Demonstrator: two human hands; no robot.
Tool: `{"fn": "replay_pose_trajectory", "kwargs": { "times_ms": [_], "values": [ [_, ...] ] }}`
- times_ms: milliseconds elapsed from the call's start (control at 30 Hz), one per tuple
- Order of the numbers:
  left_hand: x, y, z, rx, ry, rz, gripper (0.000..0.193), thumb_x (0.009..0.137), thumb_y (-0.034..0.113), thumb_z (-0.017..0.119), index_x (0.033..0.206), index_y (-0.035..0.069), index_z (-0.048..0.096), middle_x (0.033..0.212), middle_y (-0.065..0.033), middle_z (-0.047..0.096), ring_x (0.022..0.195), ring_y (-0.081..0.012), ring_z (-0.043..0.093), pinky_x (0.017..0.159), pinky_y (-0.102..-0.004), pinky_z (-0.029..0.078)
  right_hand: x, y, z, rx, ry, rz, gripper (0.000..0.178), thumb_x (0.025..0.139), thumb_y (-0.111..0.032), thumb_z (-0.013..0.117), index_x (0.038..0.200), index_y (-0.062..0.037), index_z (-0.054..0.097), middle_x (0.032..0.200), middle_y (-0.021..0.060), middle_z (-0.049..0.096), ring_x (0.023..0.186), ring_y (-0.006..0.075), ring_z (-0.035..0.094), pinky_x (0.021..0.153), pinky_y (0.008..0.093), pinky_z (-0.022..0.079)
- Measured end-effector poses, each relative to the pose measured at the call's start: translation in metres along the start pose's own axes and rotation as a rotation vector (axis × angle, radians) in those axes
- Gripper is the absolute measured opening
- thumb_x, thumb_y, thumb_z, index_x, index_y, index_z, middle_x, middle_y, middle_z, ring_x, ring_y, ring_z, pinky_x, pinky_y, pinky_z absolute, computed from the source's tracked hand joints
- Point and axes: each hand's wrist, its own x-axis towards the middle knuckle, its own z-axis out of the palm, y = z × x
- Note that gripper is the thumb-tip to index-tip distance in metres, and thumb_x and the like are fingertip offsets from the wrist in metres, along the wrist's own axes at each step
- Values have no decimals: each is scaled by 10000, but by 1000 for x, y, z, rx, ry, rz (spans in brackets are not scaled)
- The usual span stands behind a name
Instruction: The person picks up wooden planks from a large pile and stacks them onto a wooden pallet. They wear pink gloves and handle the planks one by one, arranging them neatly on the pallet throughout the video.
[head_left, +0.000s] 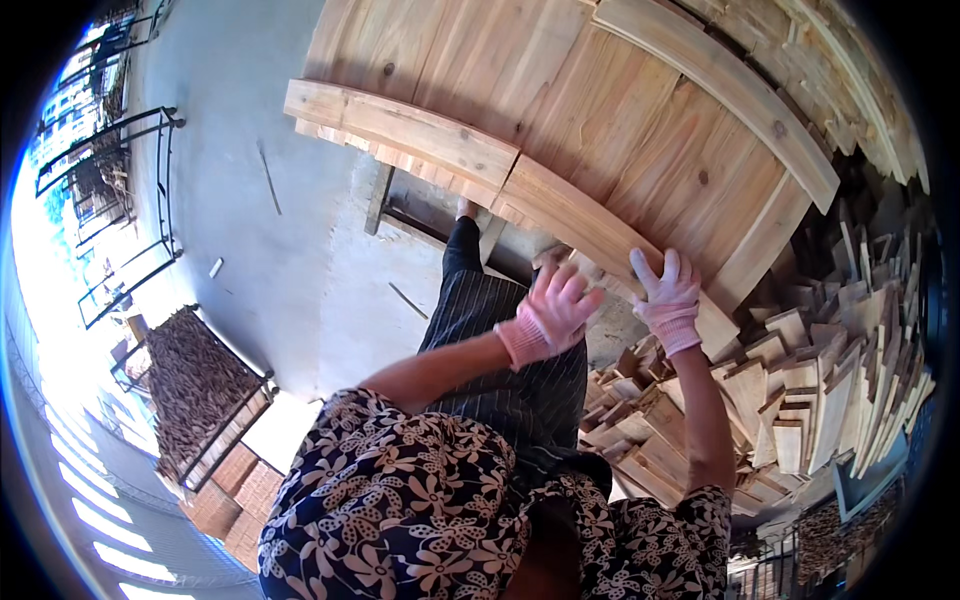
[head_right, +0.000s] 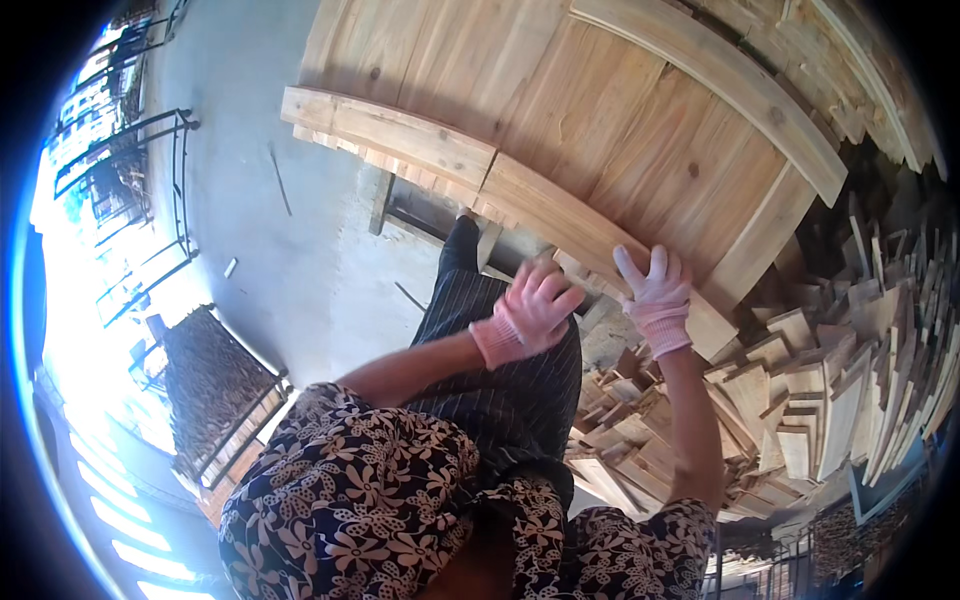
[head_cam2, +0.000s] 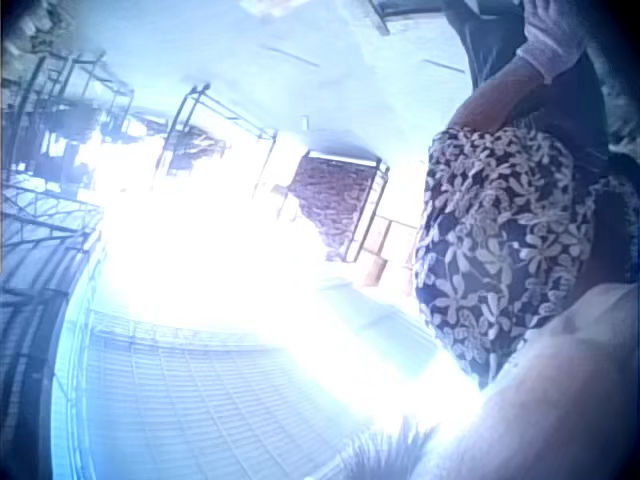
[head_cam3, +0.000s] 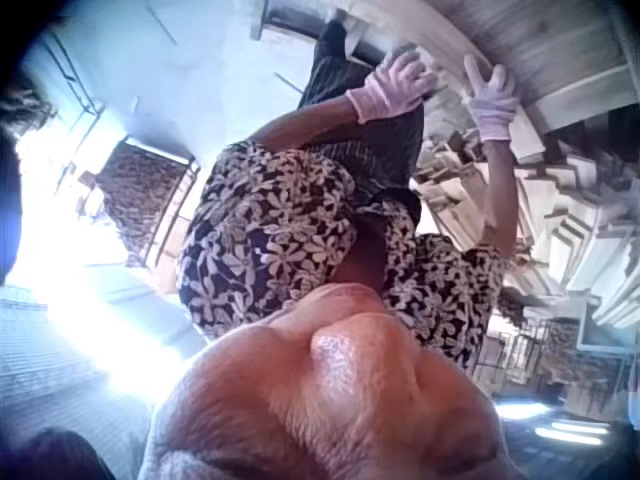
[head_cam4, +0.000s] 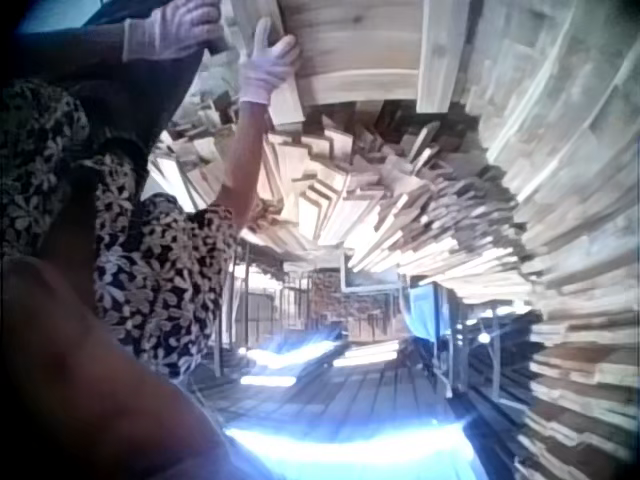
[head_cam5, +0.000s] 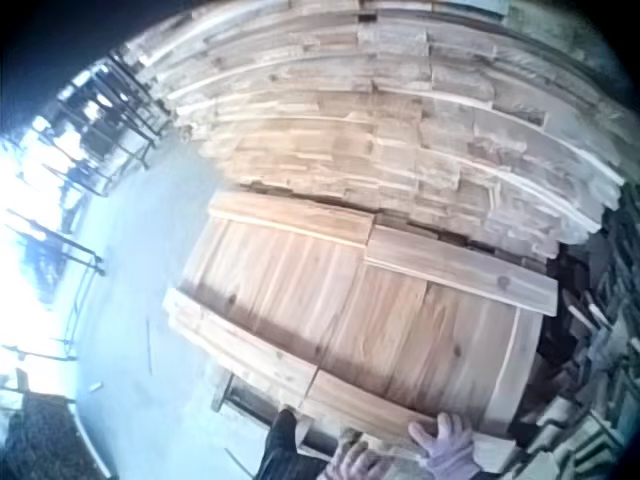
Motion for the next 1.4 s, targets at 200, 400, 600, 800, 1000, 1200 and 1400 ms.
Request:
{"fn": "replay_pose_trajectory", "kwargs": {
  "times_ms": [200, 400, 600, 800, 1000, 1200, 1400],
  "values": [
    [64, -84, -7, 236, -384, 217, 691, 926, 287, 593, 1578, 344, 371, 1379, -195, 531, 1323, -395, 490, 1126, -681, 288, -24, 7, -3, 65, 68, -53, 946, 594, -350, 915, 1451, -409, 518, 1298, 153, 461, 1197, 377, 514, 966, 552, 447],
    [96, -100, -31, 249, -743, 167, 737, 912, 341, 631, 1592, 360, 347, 1405, -188, 514, 1340, -389, 479, 1157, -655, 254, -5, 1, -20, 40, 30, -17, 1007, 550, -363, 926, 1471, -367, 519, 1281, 161, 451, 1193, 388, 506, 1018, 565, 430],
    [85, -133, -35, 276, -706, 251, 879, 793, 349, 771, 1570, 298, 362, 1372, -155, 494, 1354, -396, 414, 1128, -646, 282, 18, -32, 14, -11, 256, 70, 680, 882, -135, 571, 1516, -372, 507, 1086, 145, 507, 1018, 340, 531, 945, 553, 406],
    [71, -120, -2, 309, -574, 315, 1044, 713, 498, 824, 1579, 280, 283, 1483, -187, 374, 1407, -424, 322, 1135, -660, 261, -22, -90, -37, 201, 306, 531, 706, 860, -344, 720, 1508, -255, 454, 1296, 203, 515, 1304, 428, 469, 1076, 651, 338],
    [105, -75, -24, 285, -619, 585, 963, 779, 494, 789, 1566, 161, 344, 1479, -207, 423, 1394, -416, 379, 1152, -618, 286, -137, -219, -3, 1157, 318, 1261, 580, 886, -313, 675, 1423, -146, 534, 1275, 188, 612, 1252, 378, 549, 1103, 457, 420],
    [42, 78, -20, -316, -881, 1069, 543, 832, 297, 758, 1280, 72, 549, 1141, -147, 653, 1044, -346, 646, 904, -479, 512, -367, -315, 183, 752, 548, 2138, 652, 900, -415, 714, 1421, -54, 557, 1299, 213, 647, 1189, 347, 628, 1044, 421, 488],
    [-53, 303, 43, -1, -960, 1470, 728, 826, 429, 791, 1408, 121, 481, 1347, -169, 515, 1268, -379, 511, 1024, -545, 442, -431, -222, 149, 1177, 444, 2643, 1048, 837, -618, 675, 1642, -155, 187, 1435, 325, 460, 1259, 465, 555, 1056, 514, 459]
  ]
}}
